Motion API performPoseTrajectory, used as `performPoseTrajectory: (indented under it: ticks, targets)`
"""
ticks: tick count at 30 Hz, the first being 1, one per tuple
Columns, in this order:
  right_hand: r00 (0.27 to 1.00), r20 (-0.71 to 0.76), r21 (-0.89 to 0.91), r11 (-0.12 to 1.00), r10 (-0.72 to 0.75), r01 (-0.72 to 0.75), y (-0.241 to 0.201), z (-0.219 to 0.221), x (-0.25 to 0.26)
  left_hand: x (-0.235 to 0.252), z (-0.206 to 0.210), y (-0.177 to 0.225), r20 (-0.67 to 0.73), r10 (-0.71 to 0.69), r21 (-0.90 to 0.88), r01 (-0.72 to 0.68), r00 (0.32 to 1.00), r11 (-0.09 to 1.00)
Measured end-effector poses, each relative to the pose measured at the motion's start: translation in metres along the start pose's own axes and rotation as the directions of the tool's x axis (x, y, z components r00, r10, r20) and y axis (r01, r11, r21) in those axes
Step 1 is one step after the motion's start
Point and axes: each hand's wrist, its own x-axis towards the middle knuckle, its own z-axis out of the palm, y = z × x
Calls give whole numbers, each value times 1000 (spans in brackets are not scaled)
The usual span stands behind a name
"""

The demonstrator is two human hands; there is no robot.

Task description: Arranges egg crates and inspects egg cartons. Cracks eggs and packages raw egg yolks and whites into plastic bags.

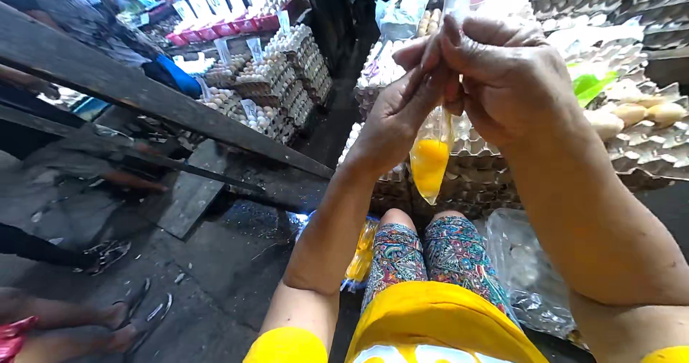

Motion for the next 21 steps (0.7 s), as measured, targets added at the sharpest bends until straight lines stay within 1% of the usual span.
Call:
performPoseTrajectory:
  ticks: [2,5,9,12,17,21]
  targets:
    - [999,-30,-15,1000,-17,17,0,0,-3,-4,4,-3,11,33,50,-34,999,998]
    - [997,-79,-47,999,-1,-2,0,0,-4,-8,8,-9,30,71,125,-75,997,989]
    - [995,-98,-97,995,0,-9,1,-5,-6,-10,11,-11,73,50,198,-64,996,978]
    - [995,-103,-95,995,-11,2,2,-8,-8,-12,13,-10,99,22,225,-44,995,973]
    - [997,-79,-135,991,-16,5,2,-12,-12,-15,14,-8,128,-15,305,-25,992,952]
    - [998,-31,-186,981,-61,55,3,-17,-15,-17,20,-15,85,21,270,-43,996,962]
